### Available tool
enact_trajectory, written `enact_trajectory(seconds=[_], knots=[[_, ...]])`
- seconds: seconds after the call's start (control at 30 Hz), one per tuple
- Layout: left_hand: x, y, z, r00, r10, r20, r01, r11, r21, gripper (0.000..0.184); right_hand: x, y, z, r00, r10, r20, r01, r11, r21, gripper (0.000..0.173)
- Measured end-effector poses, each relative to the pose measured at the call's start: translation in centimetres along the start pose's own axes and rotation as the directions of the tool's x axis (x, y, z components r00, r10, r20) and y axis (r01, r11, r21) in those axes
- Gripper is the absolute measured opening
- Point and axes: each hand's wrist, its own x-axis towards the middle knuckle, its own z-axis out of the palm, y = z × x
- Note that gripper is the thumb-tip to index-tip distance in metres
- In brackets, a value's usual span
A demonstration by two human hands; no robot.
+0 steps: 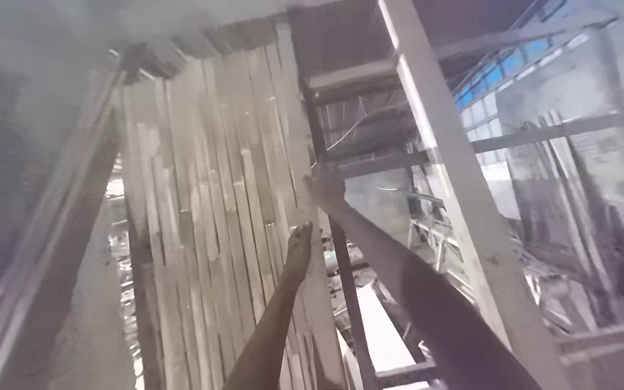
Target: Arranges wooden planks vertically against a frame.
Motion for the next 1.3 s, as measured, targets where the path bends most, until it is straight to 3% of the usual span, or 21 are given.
enact_trajectory(seconds=[0.07,0.17,0.27,0.33,0.37,0.43,0.5,0.57,0.7,0.83,0.93,0.97,1.07,1.17,1.23,1.3], knots=[[0.5,-0.4,-0.1,1.000,0.007,0.015,-0.007,1.000,0.029,0.045,1.5,-2.9,-3.2,0.980,-0.140,-0.140,0.119,0.982,-0.146,0.076],[0.9,-1.0,-0.3,0.999,0.038,0.018,-0.039,0.998,0.039,0.044,4.0,-9.7,-6.6,0.875,-0.351,-0.333,0.259,0.921,-0.290,0.074],[1.3,-1.5,-0.4,0.999,0.043,0.026,-0.043,0.999,0.008,0.045,5.2,-12.3,-4.9,0.805,-0.451,-0.387,0.343,0.884,-0.316,0.072],[1.0,-1.5,-0.7,0.998,0.035,0.056,-0.034,0.999,-0.020,0.048,4.7,-8.9,0.4,0.860,-0.433,-0.271,0.347,0.884,-0.312,0.070],[1.0,-1.7,-0.9,0.997,0.024,0.067,-0.021,0.998,-0.051,0.048,5.5,-6.5,4.2,0.854,-0.439,-0.279,0.339,0.876,-0.343,0.069],[1.4,-1.9,-1.0,0.998,0.024,0.050,-0.018,0.993,-0.118,0.046,7.0,-4.9,7.6,0.889,-0.422,-0.179,0.330,0.859,-0.391,0.069],[0.8,-2.1,-0.9,0.996,0.025,0.087,-0.016,0.994,-0.104,0.048,6.6,-4.0,6.9,0.933,-0.345,-0.100,0.280,0.874,-0.398,0.071],[1.0,-1.8,-0.7,0.996,0.036,0.087,-0.028,0.995,-0.095,0.049,7.3,-4.1,6.6,0.933,-0.352,-0.076,0.300,0.876,-0.378,0.073],[0.9,-1.9,-1.0,0.997,0.021,0.069,-0.015,0.996,-0.090,0.050,7.0,-7.0,3.7,0.957,-0.281,0.072,0.290,0.906,-0.309,0.077],[1.4,-2.3,-0.5,0.996,0.024,0.082,-0.017,0.996,-0.086,0.050,5.8,-8.6,2.4,0.883,-0.447,-0.146,0.376,0.858,-0.351,0.069],[2.3,-3.0,-1.1,0.994,0.069,0.080,-0.062,0.994,-0.092,0.046,6.7,-5.2,6.3,0.891,-0.446,-0.084,0.399,0.858,-0.323,0.070],[2.2,-3.1,-1.4,0.997,0.058,0.051,-0.053,0.993,-0.103,0.044,7.1,-5.2,7.2,0.898,-0.440,-0.029,0.404,0.847,-0.347,0.070],[1.3,-2.2,-0.6,0.993,-0.026,0.119,0.033,0.998,-0.061,0.056,6.6,-4.6,4.4,0.933,-0.334,0.132,0.356,0.818,-0.451,0.073],[1.0,-2.0,-1.0,0.991,-0.091,0.096,0.086,0.995,0.054,0.062,8.0,-4.6,5.9,0.930,-0.356,0.094,0.365,0.863,-0.348,0.076],[0.8,-2.0,-1.0,0.981,-0.183,0.062,0.177,0.981,0.084,0.067,7.3,-6.2,4.5,0.955,-0.250,0.158,0.286,0.915,-0.283,0.080],[0.7,-1.6,-0.5,0.973,-0.225,0.056,0.218,0.969,0.115,0.070,4.6,-7.0,2.4,0.977,-0.192,0.098,0.211,0.943,-0.258,0.081]])
